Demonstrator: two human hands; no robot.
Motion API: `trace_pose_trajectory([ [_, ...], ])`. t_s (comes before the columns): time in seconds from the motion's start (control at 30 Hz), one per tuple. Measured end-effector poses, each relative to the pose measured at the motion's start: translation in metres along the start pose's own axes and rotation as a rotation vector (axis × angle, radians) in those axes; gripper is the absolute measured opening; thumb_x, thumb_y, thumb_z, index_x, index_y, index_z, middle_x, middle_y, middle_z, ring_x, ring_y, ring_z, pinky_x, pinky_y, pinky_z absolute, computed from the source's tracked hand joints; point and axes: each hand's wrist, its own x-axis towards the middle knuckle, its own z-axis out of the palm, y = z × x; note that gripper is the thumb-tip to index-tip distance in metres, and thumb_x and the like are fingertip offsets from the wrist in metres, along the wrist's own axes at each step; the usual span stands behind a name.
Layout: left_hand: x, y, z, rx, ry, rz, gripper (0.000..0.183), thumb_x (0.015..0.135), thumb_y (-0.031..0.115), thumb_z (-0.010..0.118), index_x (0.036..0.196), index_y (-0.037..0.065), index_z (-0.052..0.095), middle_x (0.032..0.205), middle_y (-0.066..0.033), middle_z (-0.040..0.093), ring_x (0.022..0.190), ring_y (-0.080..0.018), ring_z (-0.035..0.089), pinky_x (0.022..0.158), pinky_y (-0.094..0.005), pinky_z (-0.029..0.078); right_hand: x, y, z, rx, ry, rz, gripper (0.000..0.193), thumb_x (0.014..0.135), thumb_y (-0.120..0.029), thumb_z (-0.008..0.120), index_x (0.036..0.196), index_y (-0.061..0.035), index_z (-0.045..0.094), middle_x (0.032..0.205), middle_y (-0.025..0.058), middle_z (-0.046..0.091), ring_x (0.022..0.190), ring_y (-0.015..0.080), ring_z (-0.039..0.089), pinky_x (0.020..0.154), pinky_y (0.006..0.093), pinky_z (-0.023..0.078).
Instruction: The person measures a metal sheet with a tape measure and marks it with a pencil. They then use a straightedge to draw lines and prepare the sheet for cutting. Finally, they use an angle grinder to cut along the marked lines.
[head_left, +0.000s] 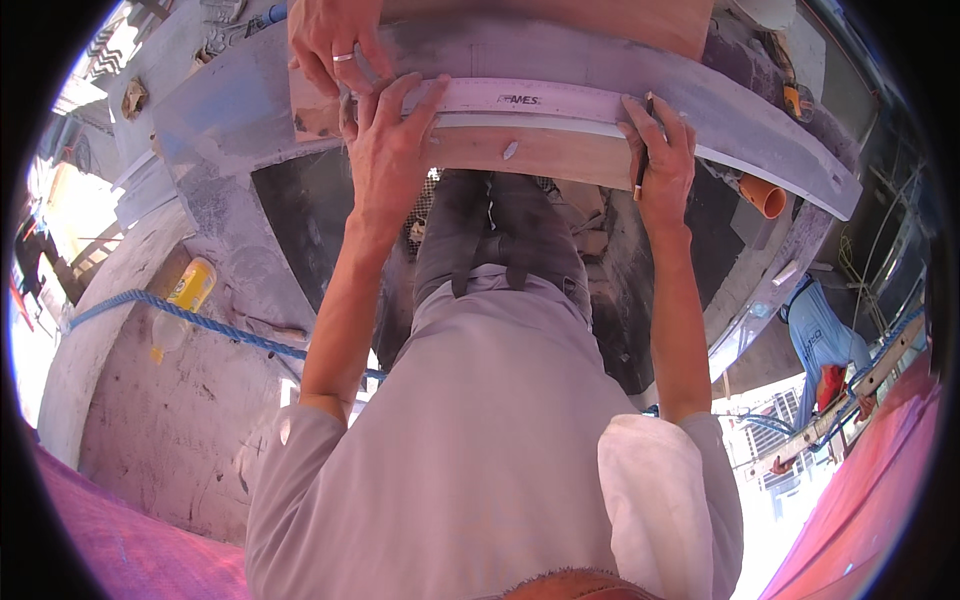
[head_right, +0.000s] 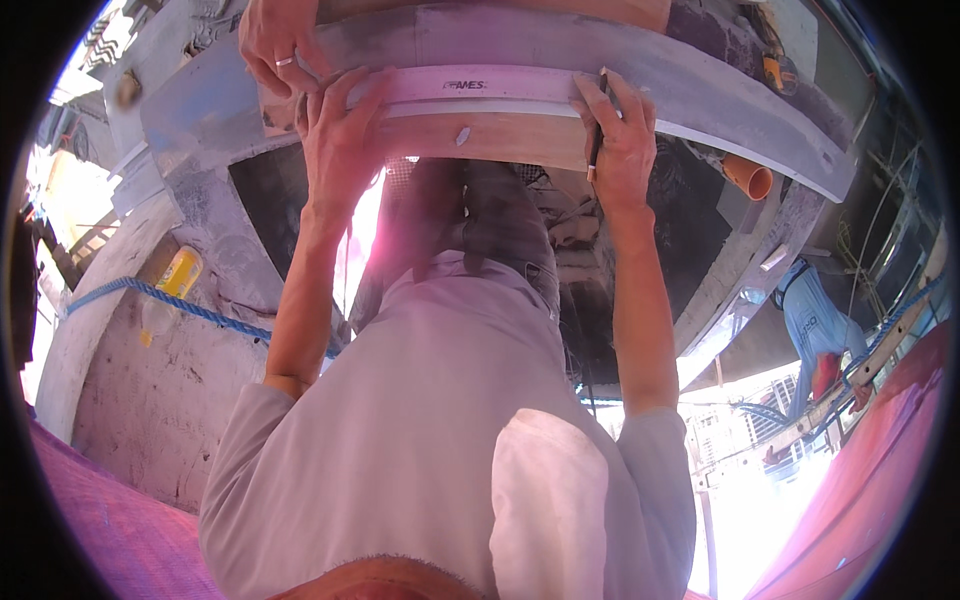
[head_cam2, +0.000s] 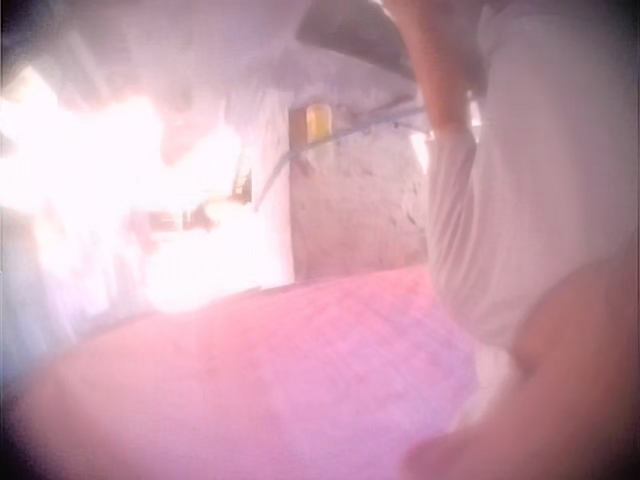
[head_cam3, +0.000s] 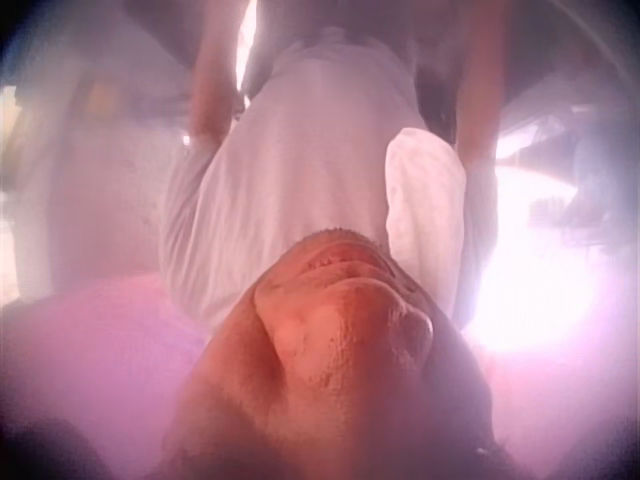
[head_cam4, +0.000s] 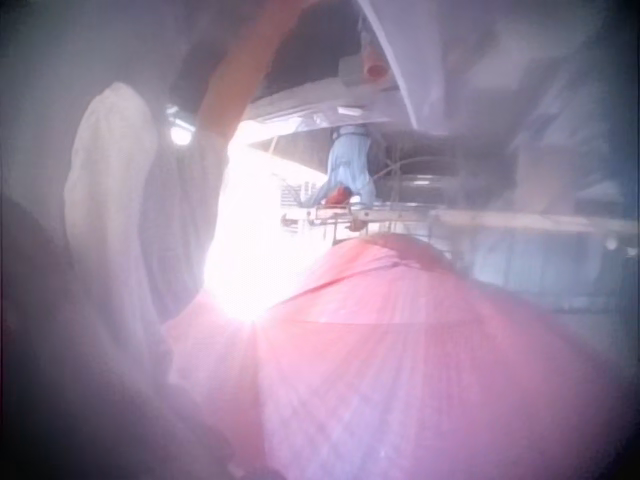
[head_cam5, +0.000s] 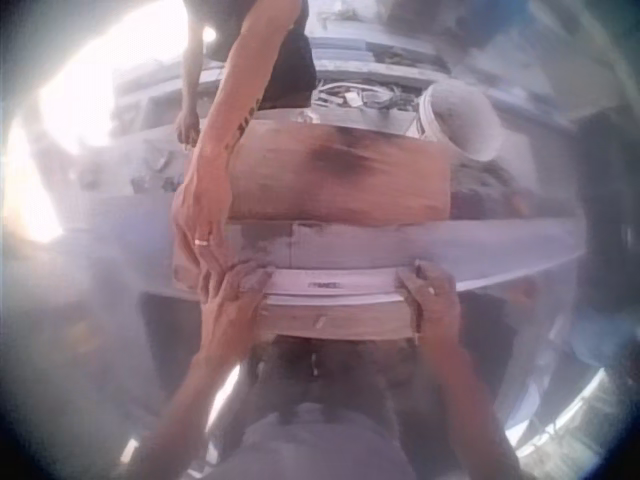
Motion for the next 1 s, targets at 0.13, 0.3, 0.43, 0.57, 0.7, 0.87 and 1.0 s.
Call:
trace_pose_trajectory([
  [0.13,0.003,-0.002,-0.004,-0.008,0.009,-0.002,0.05,0.091,0.01,0.076,0.14,0.024,0.079,0.143,-0.0031,0.068,0.136,-0.0346,0.06,0.119,-0.0528,0.041,0.002,0.001,0.002,0.012,0.004,-0.02,0.051,0.088,0.001,0.085,0.133,-0.0239,0.081,0.139,0.0078,0.071,0.117,0.0369,0.067,0.096,0.0472,0.059],
  [0.3,0.004,-0.004,-0.003,-0.038,0.016,-0.011,0.055,0.093,0.009,0.078,0.144,0.029,0.077,0.142,-0.0018,0.067,0.137,-0.0308,0.059,0.123,-0.0584,0.038,0.003,0.001,0.0,0.001,-0.01,-0.015,0.051,0.089,0.001,0.084,0.134,-0.0222,0.08,0.139,0.008,0.071,0.116,0.0371,0.067,0.096,0.0476,0.059],
  [0.43,0.008,0.002,-0.007,-0.027,0.022,-0.022,0.053,0.094,0.01,0.078,0.144,0.027,0.076,0.142,-0.0032,0.068,0.138,-0.0314,0.059,0.123,-0.0584,0.038,0.01,-0.001,-0.004,0.024,-0.016,-0.028,0.049,0.09,0.001,0.083,0.134,-0.0202,0.079,0.138,0.0094,0.07,0.115,0.039,0.067,0.097,0.0494,0.058],
  [0.57,0.007,0.008,-0.012,-0.05,-0.026,-0.063,0.05,0.095,0.01,0.076,0.143,0.025,0.076,0.142,-0.0049,0.068,0.139,-0.0324,0.059,0.125,-0.0596,0.037,0.007,-0.002,-0.007,0.017,-0.034,-0.01,0.051,0.088,0.003,0.082,0.134,-0.0187,0.079,0.139,0.0115,0.07,0.118,0.0418,0.067,0.1,0.0512,0.058],
  [0.7,0.005,0.002,-0.01,-0.022,-0.034,-0.071,0.07,0.082,0.001,0.076,0.148,0.025,0.073,0.146,-0.0056,0.063,0.144,-0.0316,0.055,0.129,-0.0629,0.033,0.003,-0.003,-0.001,0.063,0.005,0.035,0.052,0.084,0.005,0.082,0.131,-0.0175,0.081,0.14,0.0123,0.07,0.121,0.0403,0.067,0.104,0.051,0.057],
  [0.87,0.009,0.013,-0.035,-0.034,-0.11,-0.095,0.07,0.079,0.009,0.082,0.148,0.023,0.073,0.147,-0.006,0.064,0.145,-0.0324,0.054,0.127,-0.0644,0.034,0.006,-0.013,-0.017,0.02,-0.006,-0.02,0.044,0.091,-0.002,0.082,0.133,-0.0135,0.078,0.142,0.0155,0.068,0.124,0.0419,0.066,0.105,0.0524,0.056],
  [1.0,0.007,0.011,-0.028,-0.016,-0.065,-0.091,0.072,0.078,0.008,0.084,0.148,0.023,0.074,0.146,-0.0061,0.065,0.144,-0.0335,0.054,0.126,-0.0634,0.034,0.011,-0.013,-0.018,0.016,0.008,-0.053,0.041,0.092,-0.003,0.082,0.132,-0.0133,0.077,0.139,0.0157,0.068,0.124,0.0425,0.066,0.104,0.0527,0.056],
])
